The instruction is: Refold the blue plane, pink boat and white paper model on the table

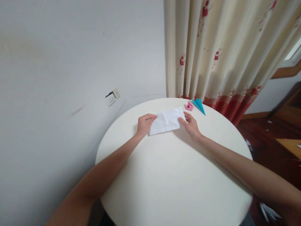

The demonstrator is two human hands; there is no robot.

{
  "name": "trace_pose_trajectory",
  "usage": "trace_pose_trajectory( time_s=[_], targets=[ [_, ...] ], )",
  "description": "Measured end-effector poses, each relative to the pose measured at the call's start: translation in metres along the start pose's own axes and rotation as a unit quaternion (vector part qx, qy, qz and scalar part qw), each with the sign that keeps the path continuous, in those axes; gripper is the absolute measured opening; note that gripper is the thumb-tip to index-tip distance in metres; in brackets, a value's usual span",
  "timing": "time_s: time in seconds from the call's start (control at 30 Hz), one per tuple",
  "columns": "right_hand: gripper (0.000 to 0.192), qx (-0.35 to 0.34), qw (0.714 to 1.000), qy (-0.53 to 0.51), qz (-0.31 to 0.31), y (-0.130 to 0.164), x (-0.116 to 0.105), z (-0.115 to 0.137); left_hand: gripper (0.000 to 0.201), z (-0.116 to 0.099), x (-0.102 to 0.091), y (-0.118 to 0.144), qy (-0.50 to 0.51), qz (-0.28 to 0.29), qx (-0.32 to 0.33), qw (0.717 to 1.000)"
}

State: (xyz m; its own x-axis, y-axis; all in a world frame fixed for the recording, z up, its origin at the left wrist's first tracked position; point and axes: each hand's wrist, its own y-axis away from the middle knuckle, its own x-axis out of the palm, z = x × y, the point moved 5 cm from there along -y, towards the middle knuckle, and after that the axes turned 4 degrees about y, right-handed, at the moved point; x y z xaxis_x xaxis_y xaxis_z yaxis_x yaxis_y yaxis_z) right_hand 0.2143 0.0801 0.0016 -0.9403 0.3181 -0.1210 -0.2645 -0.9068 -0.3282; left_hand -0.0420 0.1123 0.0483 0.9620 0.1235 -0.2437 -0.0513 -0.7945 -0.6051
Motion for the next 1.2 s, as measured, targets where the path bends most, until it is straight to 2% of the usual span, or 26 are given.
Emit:
trace_pose_trajectory(
  time_s=[0.13,0.2,0.33,0.47,0.57,0.7,1.0,1.1,1.17,1.2],
  targets=[
    [0.058,-0.006,0.996,0.018,-0.090,-0.004,-0.011,0.001,0.018,-0.002,-0.001,0.000,-0.012,-0.008,0.003,1.000],
    [0.050,-0.003,0.995,-0.005,-0.098,-0.006,-0.013,0.002,0.019,-0.003,-0.002,0.000,-0.018,-0.017,0.005,1.000],
    [0.044,0.066,0.992,-0.111,-0.003,-0.001,-0.001,0.003,0.020,-0.003,-0.004,0.001,-0.019,-0.032,0.002,0.999],
    [0.038,0.144,0.964,-0.197,0.106,0.016,0.017,0.009,0.021,-0.003,-0.004,0.002,-0.015,-0.045,-0.004,0.999],
    [0.035,0.171,0.945,-0.225,0.163,0.026,0.030,0.010,0.022,-0.005,-0.001,0.003,-0.010,-0.048,-0.007,0.999],
    [0.030,0.176,0.936,-0.237,0.190,0.029,0.040,0.003,0.022,-0.010,0.006,0.007,0.000,-0.043,-0.012,0.999],
    [0.025,0.175,0.934,-0.243,0.194,0.030,0.044,0.000,0.022,-0.010,0.012,0.013,0.010,-0.044,-0.019,0.999],
    [0.031,0.191,0.950,-0.202,0.139,0.022,0.035,-0.008,0.023,-0.009,0.010,0.012,0.015,-0.046,-0.022,0.999],
    [0.035,0.185,0.971,-0.145,0.039,0.010,0.018,-0.013,0.023,-0.009,0.009,0.012,0.014,-0.045,-0.020,0.999],
    [0.038,0.154,0.982,-0.106,-0.020,0.003,0.006,-0.011,0.023,-0.010,0.009,0.011,0.012,-0.043,-0.016,0.999]
  ],
)
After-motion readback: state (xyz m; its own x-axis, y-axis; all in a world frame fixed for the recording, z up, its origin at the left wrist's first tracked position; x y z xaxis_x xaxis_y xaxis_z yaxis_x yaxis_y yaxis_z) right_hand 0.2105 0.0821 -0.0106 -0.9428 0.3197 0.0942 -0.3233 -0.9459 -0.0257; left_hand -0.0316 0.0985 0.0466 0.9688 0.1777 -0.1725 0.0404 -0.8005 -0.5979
